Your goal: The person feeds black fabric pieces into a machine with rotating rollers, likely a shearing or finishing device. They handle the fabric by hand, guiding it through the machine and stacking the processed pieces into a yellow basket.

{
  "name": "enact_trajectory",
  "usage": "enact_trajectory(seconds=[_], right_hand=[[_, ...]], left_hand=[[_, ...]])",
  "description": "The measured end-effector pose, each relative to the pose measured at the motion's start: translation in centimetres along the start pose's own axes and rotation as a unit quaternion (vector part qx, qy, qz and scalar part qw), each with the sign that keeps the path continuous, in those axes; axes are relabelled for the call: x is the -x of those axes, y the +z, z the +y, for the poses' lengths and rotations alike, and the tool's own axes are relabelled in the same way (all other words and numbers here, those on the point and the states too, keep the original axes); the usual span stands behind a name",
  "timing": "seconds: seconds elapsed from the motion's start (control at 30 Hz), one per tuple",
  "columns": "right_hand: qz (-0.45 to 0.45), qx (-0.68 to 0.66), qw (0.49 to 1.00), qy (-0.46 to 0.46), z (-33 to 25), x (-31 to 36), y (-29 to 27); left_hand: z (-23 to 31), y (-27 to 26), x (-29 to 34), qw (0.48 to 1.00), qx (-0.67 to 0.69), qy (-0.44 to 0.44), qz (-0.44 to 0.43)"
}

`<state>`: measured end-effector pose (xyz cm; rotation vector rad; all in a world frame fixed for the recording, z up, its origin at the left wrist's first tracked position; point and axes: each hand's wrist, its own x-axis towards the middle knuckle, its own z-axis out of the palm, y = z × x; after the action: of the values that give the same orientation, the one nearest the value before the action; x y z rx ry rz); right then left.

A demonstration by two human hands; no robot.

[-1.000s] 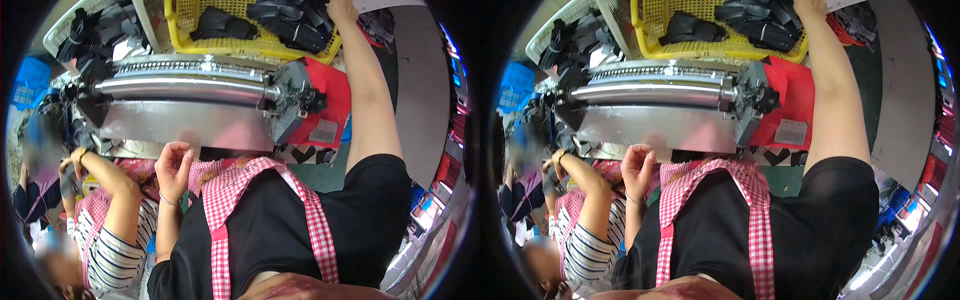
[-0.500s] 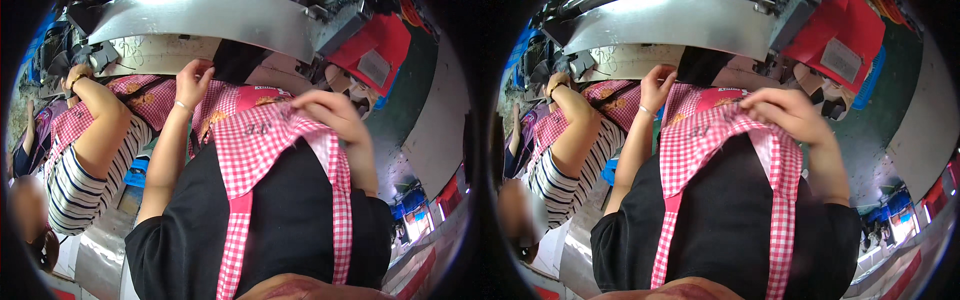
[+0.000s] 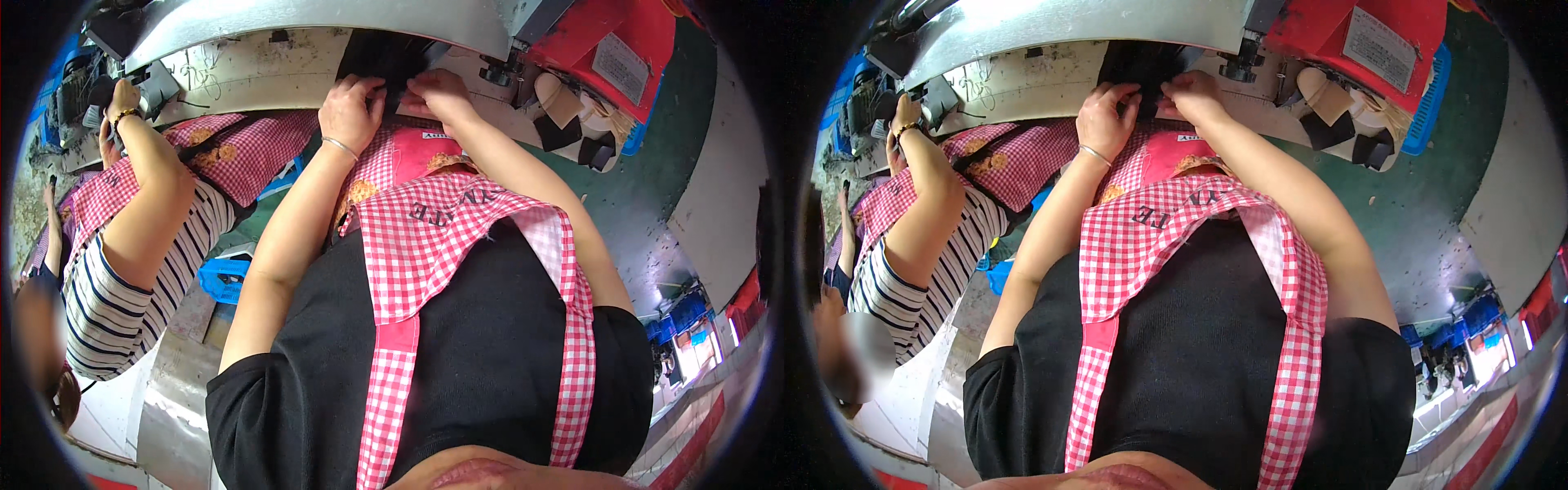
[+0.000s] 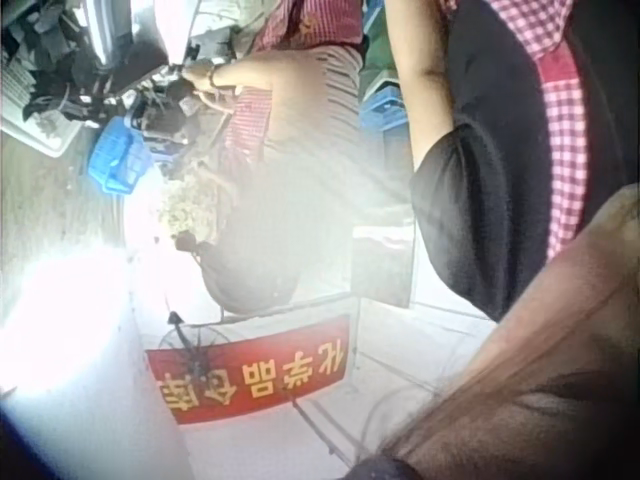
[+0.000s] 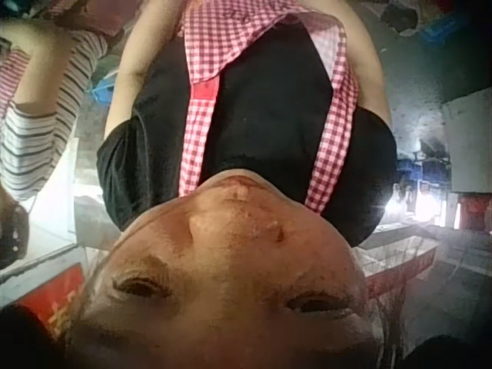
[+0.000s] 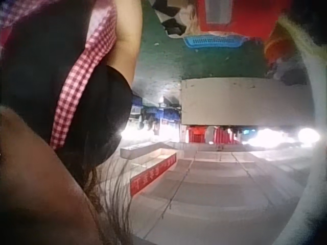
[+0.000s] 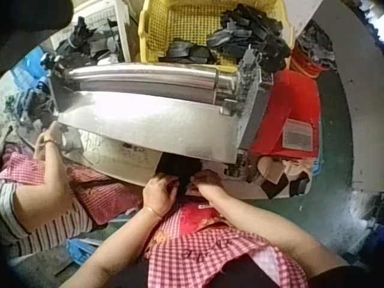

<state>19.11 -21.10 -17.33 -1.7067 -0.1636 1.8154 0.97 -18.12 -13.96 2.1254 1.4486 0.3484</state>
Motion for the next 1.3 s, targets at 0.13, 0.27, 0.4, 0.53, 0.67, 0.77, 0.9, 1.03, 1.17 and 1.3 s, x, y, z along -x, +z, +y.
enact_trajectory(seconds=[0.13,0.27,0.4,0.53,0.67,0.77,0.9,1.03,1.17,1.3], right_hand=[[0.004,-0.032,0.999,-0.038,0.9,-0.2,0.4],[0.006,-0.020,0.998,-0.056,1.0,-0.1,0.4],[0.020,0.002,0.998,-0.054,0.4,0.3,0.5],[0.020,0.014,0.999,-0.047,0.9,-0.5,-0.2],[0.020,-0.007,0.999,-0.045,0.3,0.6,-0.3],[0.023,0.038,0.996,-0.080,1.4,-0.3,-1.2],[0.030,0.014,0.999,-0.044,0.5,1.0,-0.7],[0.019,-0.012,1.000,-0.021,-0.5,1.5,-0.4],[0.014,-0.017,1.000,-0.017,0.2,0.5,-0.7],[0.026,-0.034,0.999,-0.015,0.1,0.6,-0.7]], left_hand=[[0.2,0.6,0.8,1.000,0.015,0.001,0.010],[0.5,0.9,1.3,1.000,0.026,-0.006,0.005],[1.0,0.9,1.3,0.999,0.045,-0.011,-0.008],[1.4,1.0,1.7,0.998,0.050,0.027,0.007],[1.1,1.4,1.8,0.997,0.072,0.035,0.023],[1.4,1.3,1.4,0.992,0.122,-0.002,0.014],[0.8,1.6,0.5,0.989,0.134,-0.057,-0.004],[0.6,1.2,-0.5,0.985,0.136,-0.106,-0.026],[0.3,1.3,-1.2,0.984,0.126,-0.122,-0.020],[0.0,1.1,-1.6,0.988,0.105,-0.115,-0.017]])
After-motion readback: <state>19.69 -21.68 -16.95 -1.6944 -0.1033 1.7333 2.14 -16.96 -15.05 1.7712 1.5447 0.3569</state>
